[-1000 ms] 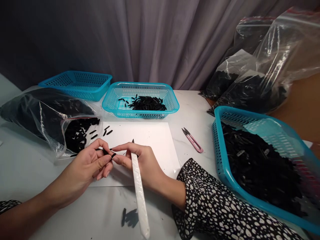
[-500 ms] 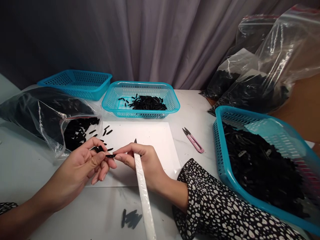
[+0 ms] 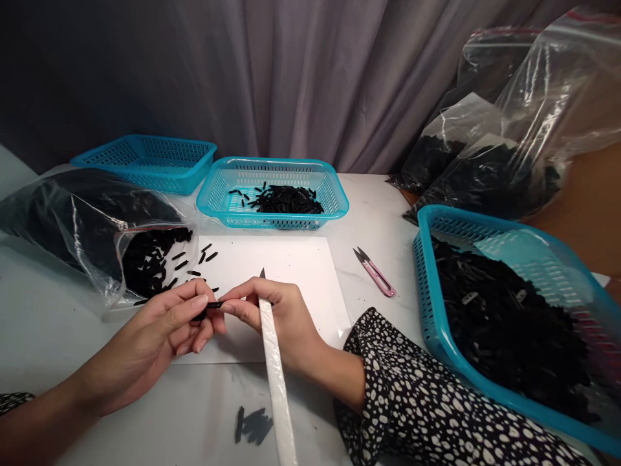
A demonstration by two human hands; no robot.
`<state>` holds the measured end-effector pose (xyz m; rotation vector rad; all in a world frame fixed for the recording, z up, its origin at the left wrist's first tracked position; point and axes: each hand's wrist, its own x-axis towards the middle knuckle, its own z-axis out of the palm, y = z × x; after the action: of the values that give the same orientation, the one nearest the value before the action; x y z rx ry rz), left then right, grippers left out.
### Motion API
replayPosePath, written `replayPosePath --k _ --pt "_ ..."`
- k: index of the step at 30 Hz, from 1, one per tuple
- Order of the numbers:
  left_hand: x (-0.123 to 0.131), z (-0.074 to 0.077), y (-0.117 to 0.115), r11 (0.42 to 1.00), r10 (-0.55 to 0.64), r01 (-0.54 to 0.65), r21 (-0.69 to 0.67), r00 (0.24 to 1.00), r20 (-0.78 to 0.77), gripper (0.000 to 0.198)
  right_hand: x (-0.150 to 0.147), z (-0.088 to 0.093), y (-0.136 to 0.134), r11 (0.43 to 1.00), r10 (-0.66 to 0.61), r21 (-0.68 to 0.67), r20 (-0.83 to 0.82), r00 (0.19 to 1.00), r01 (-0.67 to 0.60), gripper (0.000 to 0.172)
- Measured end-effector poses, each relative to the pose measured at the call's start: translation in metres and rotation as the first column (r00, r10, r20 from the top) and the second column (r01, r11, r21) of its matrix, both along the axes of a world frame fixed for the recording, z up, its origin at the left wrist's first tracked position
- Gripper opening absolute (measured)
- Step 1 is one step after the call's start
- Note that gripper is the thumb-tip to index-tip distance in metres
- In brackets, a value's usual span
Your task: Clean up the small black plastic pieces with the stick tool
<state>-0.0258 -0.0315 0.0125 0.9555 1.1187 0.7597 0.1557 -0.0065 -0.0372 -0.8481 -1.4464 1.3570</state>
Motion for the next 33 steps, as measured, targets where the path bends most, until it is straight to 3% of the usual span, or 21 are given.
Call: replayPosePath --k 4,7,12,15,29,33 --pt "0.002 -0.002 0.0 0.999 -0.039 0.04 0.034 0.998 -0.048 0.03 0.0 0.0 0.001 0.997 -0.039 0.064 0.039 0.998 0.037 0.007" --pt "0.001 -0.005 -0.001 0.997 -0.049 0.053 0.063 0.997 -0.057 0.028 0.001 0.001 -0.002 0.978 -0.116 0.184 0.109 0.987 0.094 0.006" --pt "0.0 -0.013 -0.002 0.986 -0.039 0.05 0.157 0.997 -0.072 0.025 0.002 0.004 -0.007 0.856 -0.235 0.507 0.212 0.949 0.099 0.005" --pt "0.001 -0.015 -0.002 0.973 -0.038 0.063 0.224 0.993 -0.112 0.023 0.002 0.004 -0.008 0.807 -0.245 0.586 0.225 0.943 0.07 0.007" --pt "0.004 -0.008 -0.009 0.947 -0.024 0.124 0.295 0.947 -0.32 0.022 0.011 0.009 -0.011 0.851 -0.119 0.509 0.424 0.898 -0.127 0.022" --pt "0.005 -0.009 -0.009 0.958 -0.056 0.132 0.256 0.957 -0.285 0.023 0.011 0.008 -0.012 0.857 -0.095 0.496 0.423 0.901 -0.143 0.02"
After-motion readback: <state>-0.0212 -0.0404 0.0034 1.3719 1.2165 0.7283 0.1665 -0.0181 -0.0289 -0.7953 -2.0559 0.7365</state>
